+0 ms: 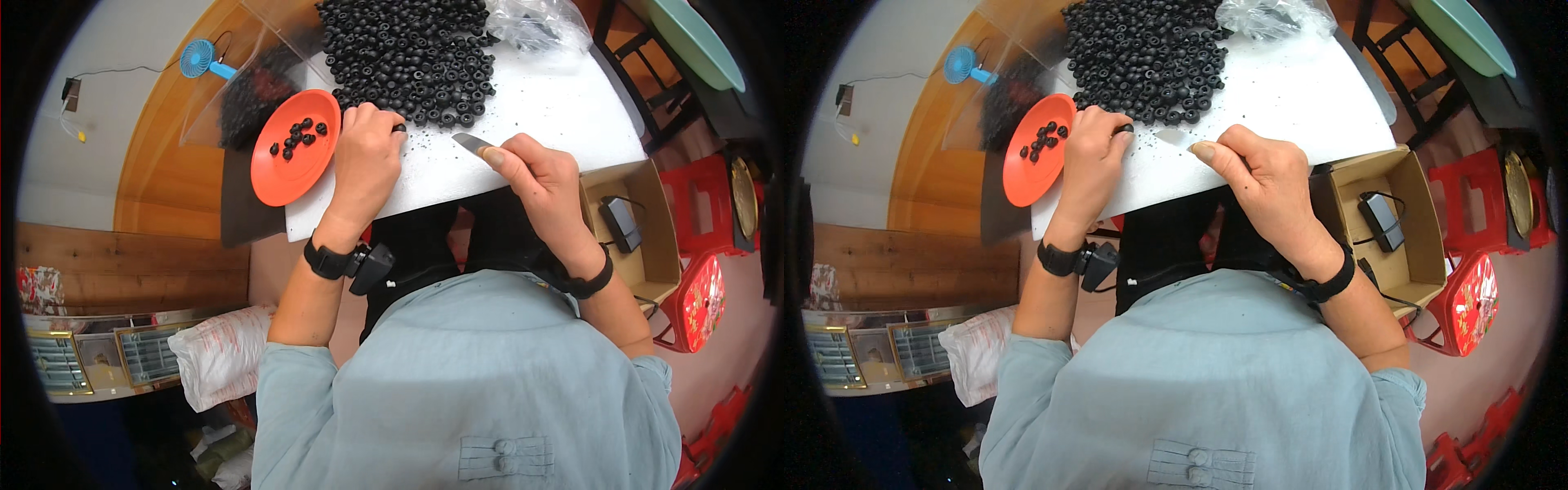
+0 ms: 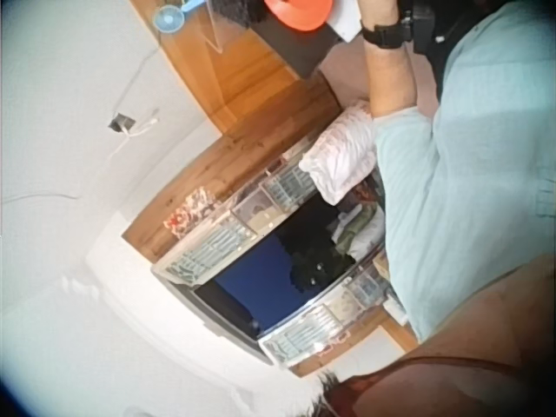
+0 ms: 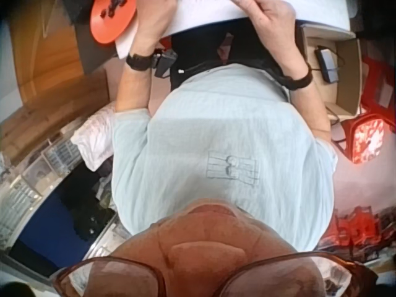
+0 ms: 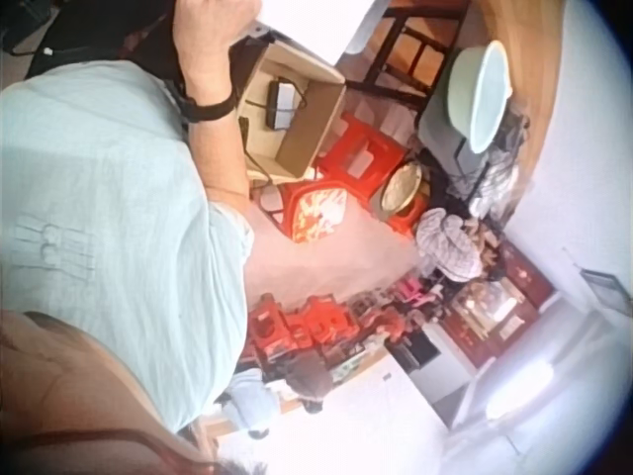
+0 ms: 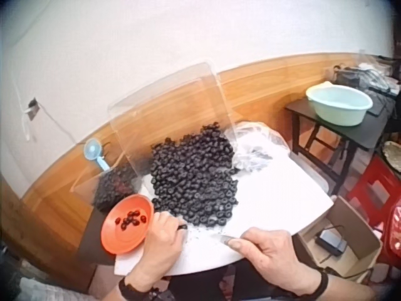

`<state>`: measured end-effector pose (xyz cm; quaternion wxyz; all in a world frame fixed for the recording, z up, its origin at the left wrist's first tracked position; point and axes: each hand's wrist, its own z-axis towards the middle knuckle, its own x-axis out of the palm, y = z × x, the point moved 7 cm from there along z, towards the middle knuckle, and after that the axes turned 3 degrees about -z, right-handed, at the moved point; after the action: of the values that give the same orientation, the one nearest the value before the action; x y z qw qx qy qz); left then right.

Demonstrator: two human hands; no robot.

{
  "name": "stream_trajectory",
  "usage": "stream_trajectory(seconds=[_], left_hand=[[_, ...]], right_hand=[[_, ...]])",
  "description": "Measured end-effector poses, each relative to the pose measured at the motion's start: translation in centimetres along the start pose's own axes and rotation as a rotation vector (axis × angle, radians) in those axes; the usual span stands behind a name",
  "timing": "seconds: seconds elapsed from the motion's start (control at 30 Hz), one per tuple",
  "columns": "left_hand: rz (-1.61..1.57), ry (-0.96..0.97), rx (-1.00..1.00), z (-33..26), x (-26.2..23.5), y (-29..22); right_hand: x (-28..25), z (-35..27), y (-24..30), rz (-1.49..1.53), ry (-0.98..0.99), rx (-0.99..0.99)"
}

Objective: Use a small craft knife to scrape or trim excess material from small black circular components.

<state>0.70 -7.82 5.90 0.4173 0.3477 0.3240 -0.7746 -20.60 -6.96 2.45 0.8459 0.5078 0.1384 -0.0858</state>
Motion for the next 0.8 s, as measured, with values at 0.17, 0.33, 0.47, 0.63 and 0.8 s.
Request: stream_trajectory(seconds=[0.17,0.33,0.47,0.63,0.8], left_hand=[[-0.828,0.077,-0.314,-1.2,0.5,-0.4],[-1.333,0.050,-0.449,-2.2,1.6,-0.8],[-1.476,0.053,-0.445,-2.4,2.4,-1.2],[-1.597,0.020,-0.437,-2.4,3.0,-1.2],[-1.575,0.027,-0.411,-2.4,3.1,-1.6]], right_hand=[[0.3,0.2,0.0,0.012,0.015,0.044],[0.3,0.6,0.5,-0.075,0.022,0.046],[0.4,0.6,0.4,-0.144,0.032,0.041],[0.5,0.6,0.4,-0.183,0.035,0.024],[0.6,0.5,0.5,-0.209,0.027,0.024]])
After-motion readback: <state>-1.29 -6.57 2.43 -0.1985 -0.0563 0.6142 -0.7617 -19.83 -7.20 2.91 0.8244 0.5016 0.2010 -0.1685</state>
